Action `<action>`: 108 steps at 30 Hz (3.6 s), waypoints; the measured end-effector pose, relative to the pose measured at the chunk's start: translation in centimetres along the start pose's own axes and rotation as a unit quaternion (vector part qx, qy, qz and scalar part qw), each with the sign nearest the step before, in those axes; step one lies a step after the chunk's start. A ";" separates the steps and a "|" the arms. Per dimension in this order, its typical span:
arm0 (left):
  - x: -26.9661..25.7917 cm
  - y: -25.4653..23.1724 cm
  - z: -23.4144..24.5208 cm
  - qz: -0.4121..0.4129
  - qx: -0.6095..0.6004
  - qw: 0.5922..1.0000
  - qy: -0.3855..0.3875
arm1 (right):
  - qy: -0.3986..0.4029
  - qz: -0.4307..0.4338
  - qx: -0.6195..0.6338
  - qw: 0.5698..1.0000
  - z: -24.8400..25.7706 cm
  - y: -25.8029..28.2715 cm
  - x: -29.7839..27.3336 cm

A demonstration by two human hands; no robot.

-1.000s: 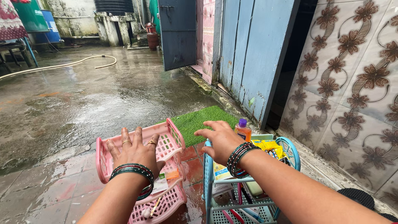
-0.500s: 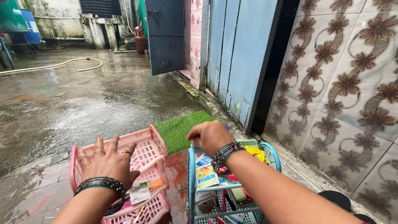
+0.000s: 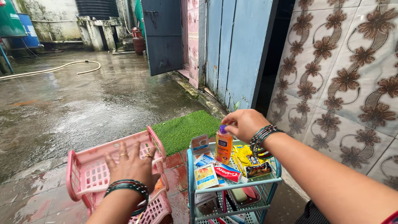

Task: The person cleans a plastic jar by scrubbing it with a steel wool pad and rinsing it at an outdoor sink.

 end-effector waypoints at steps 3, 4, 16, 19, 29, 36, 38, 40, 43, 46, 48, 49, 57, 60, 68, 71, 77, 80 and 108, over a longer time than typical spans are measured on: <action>0.0 -2.0 -0.4 -0.018 -0.030 0.999 -0.004 | 0.008 -0.024 -0.020 0.999 0.1 -2.4 -0.4; 0.1 -2.7 -0.6 -0.018 -0.034 0.999 0.003 | 0.013 -0.025 -0.030 0.999 -0.2 -3.0 -0.5; 3.2 -10.1 -4.7 0.003 -0.154 0.987 0.046 | 0.101 -0.085 0.012 0.991 -4.6 -6.8 -0.3; 4.3 -10.8 -5.4 0.028 -0.182 0.981 0.064 | 0.106 -0.125 0.046 0.985 -5.7 -6.3 0.9; 6.1 -11.0 -6.8 0.020 -0.222 0.972 0.076 | 0.048 -0.138 0.120 0.982 -8.5 -4.8 2.9; 8.6 -10.1 -9.3 0.037 -0.294 0.954 0.041 | 0.006 -0.152 0.079 0.985 -9.6 -4.8 3.5; 9.0 -10.1 -9.8 0.044 -0.313 0.947 0.056 | -0.014 -0.158 0.044 0.986 -9.9 -5.5 3.8; 9.3 -10.2 -10.4 0.054 -0.326 0.942 0.063 | -0.048 -0.151 0.028 0.987 -9.5 -6.7 4.4; 9.9 -10.4 -11.0 0.063 -0.335 0.938 0.060 | 0.016 -0.224 0.085 0.971 -9.0 -8.3 4.6; 10.5 -10.0 -11.6 0.054 -0.339 0.937 0.058 | 0.069 -0.295 0.121 0.945 -9.4 -9.4 4.1; 10.7 -9.7 -12.1 0.051 -0.346 0.935 0.055 | 0.088 -0.341 0.150 0.924 -10.4 -10.8 3.8; 10.8 -9.9 -12.3 0.051 -0.344 0.935 0.064 | 0.100 -0.369 0.177 0.907 -11.1 -11.8 3.8; 12.1 -9.5 -13.5 0.032 -0.350 0.934 0.067 | 0.222 -0.240 0.111 0.938 -19.1 -19.6 5.3; 12.4 -9.2 -13.2 0.020 -0.321 0.945 0.063 | 0.202 -0.280 0.122 0.931 -18.6 -19.8 4.7; 11.1 -9.4 -10.0 0.028 -0.275 0.960 0.052 | 0.149 -0.154 -0.038 0.976 -12.1 -12.0 4.0; 11.0 -9.7 -8.3 0.015 -0.317 0.948 -0.032 | 0.146 -0.108 0.006 0.983 -10.0 -10.0 4.1; 12.1 -9.0 -8.6 0.049 -0.277 0.959 0.026 | 0.159 -0.062 -0.003 0.985 -8.4 -10.3 2.1; 12.9 -9.2 -10.2 0.037 -0.244 0.965 0.087 | 0.197 -0.070 -0.023 0.978 -8.7 -11.6 1.6; 17.3 -12.1 -14.6 0.149 -0.686 0.697 0.145 | 0.153 -0.345 0.117 0.919 -13.1 -22.5 0.5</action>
Point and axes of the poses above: each hand's wrist, its own x-axis towards the middle knuckle, its own z-axis out of the back of the hand, y = z × x, the point moved 1 cm from there along x, towards the middle knuckle, and after that the axes turned 5 degrees about -x, right-handed, at the moved point
